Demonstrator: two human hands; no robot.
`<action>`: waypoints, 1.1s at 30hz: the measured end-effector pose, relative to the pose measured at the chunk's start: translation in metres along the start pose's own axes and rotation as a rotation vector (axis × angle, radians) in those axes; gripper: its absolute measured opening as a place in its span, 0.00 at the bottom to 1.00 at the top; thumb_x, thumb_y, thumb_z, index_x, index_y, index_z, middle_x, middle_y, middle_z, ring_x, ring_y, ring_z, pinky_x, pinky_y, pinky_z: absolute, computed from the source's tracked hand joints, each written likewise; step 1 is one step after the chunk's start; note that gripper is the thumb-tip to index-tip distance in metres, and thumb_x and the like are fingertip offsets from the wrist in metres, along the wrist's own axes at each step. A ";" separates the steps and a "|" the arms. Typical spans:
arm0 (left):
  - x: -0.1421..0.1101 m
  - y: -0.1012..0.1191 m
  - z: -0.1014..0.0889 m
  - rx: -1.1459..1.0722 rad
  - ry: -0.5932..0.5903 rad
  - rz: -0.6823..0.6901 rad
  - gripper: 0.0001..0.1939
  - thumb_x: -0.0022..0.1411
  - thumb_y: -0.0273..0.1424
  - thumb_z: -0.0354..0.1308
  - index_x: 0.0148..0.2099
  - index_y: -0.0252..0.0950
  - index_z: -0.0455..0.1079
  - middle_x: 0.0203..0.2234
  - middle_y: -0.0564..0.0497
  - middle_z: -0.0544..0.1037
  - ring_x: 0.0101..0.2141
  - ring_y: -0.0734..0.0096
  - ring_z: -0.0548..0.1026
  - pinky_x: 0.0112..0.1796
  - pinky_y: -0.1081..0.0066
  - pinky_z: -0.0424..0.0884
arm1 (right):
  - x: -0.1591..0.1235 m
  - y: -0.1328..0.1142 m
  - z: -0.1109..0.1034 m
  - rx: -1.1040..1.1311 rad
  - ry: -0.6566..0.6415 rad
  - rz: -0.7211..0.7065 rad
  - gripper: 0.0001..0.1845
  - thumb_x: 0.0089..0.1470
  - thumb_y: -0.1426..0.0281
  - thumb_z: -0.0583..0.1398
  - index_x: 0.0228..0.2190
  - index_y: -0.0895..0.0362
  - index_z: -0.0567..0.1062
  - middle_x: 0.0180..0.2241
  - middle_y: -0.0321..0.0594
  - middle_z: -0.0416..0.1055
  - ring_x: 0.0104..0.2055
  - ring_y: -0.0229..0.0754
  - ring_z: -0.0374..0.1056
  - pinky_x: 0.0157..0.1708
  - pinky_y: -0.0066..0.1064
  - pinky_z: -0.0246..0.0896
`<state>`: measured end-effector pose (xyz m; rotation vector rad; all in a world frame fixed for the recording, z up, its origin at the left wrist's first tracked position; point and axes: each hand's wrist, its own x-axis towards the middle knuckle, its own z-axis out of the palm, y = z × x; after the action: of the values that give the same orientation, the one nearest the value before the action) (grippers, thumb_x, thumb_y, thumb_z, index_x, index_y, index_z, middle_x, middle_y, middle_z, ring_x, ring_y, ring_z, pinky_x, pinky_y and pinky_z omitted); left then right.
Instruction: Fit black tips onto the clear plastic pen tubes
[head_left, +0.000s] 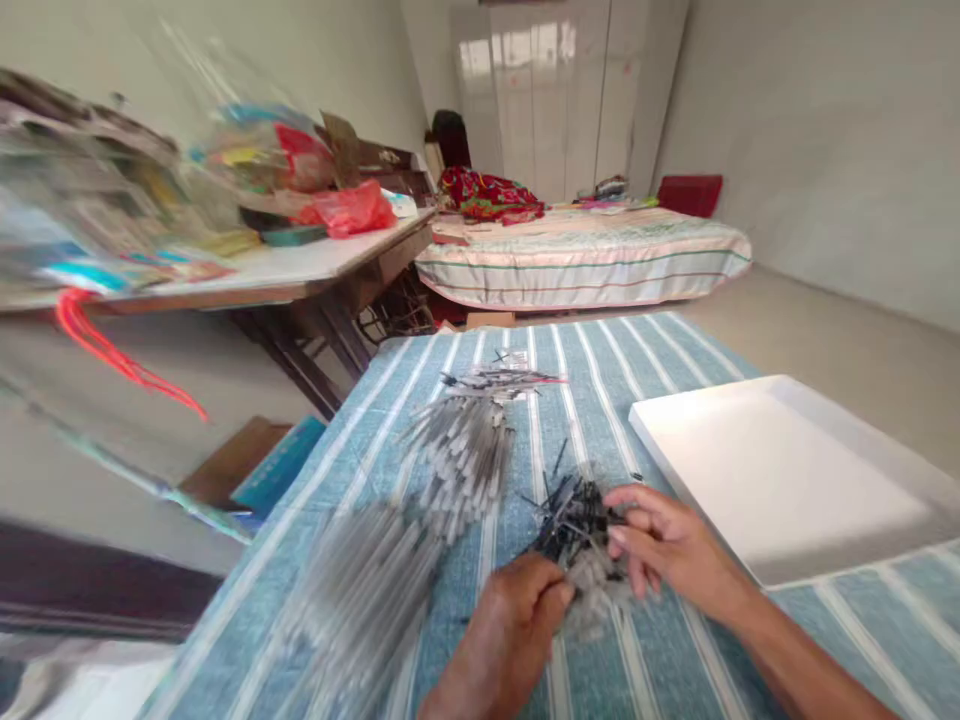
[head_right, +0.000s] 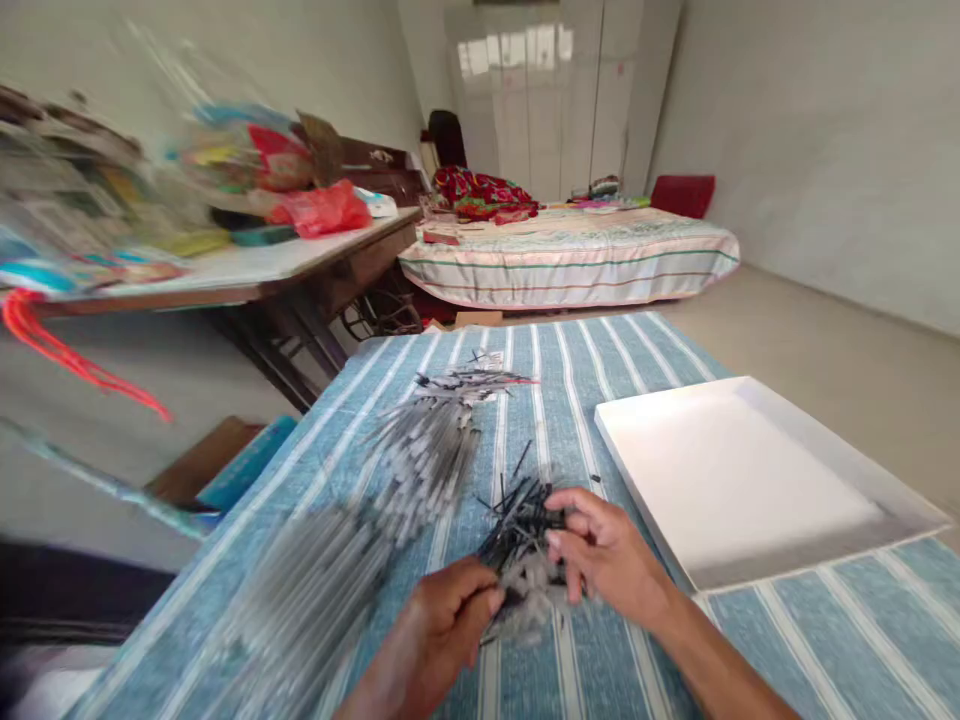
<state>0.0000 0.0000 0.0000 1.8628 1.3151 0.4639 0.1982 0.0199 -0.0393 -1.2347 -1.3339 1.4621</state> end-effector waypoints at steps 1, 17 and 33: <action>0.000 -0.001 0.000 -0.001 0.008 0.004 0.12 0.60 0.28 0.45 0.25 0.35 0.63 0.24 0.53 0.69 0.29 0.73 0.68 0.27 0.78 0.59 | 0.000 0.001 0.002 -0.015 -0.003 -0.012 0.20 0.51 0.59 0.56 0.43 0.55 0.61 0.22 0.29 0.68 0.13 0.31 0.63 0.11 0.20 0.52; -0.003 -0.032 -0.054 -0.114 -0.087 -0.162 0.08 0.55 0.32 0.52 0.25 0.34 0.65 0.15 0.59 0.63 0.18 0.78 0.65 0.20 0.78 0.58 | 0.004 -0.012 -0.021 0.175 0.289 -0.038 0.17 0.51 0.60 0.56 0.19 0.59 0.66 0.11 0.30 0.64 0.09 0.29 0.57 0.09 0.19 0.45; 0.024 0.034 -0.003 -1.476 0.483 0.029 0.03 0.57 0.27 0.54 0.34 0.34 0.63 0.29 0.50 0.72 0.22 0.81 0.65 0.21 0.80 0.63 | -0.021 -0.022 0.060 -0.124 -0.191 -0.165 0.20 0.51 0.55 0.55 0.19 0.58 0.65 0.14 0.29 0.57 0.14 0.30 0.58 0.13 0.20 0.48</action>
<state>0.0283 0.0184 0.0243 0.5153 0.7366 1.4532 0.1432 -0.0109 -0.0157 -1.0532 -1.6359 1.4249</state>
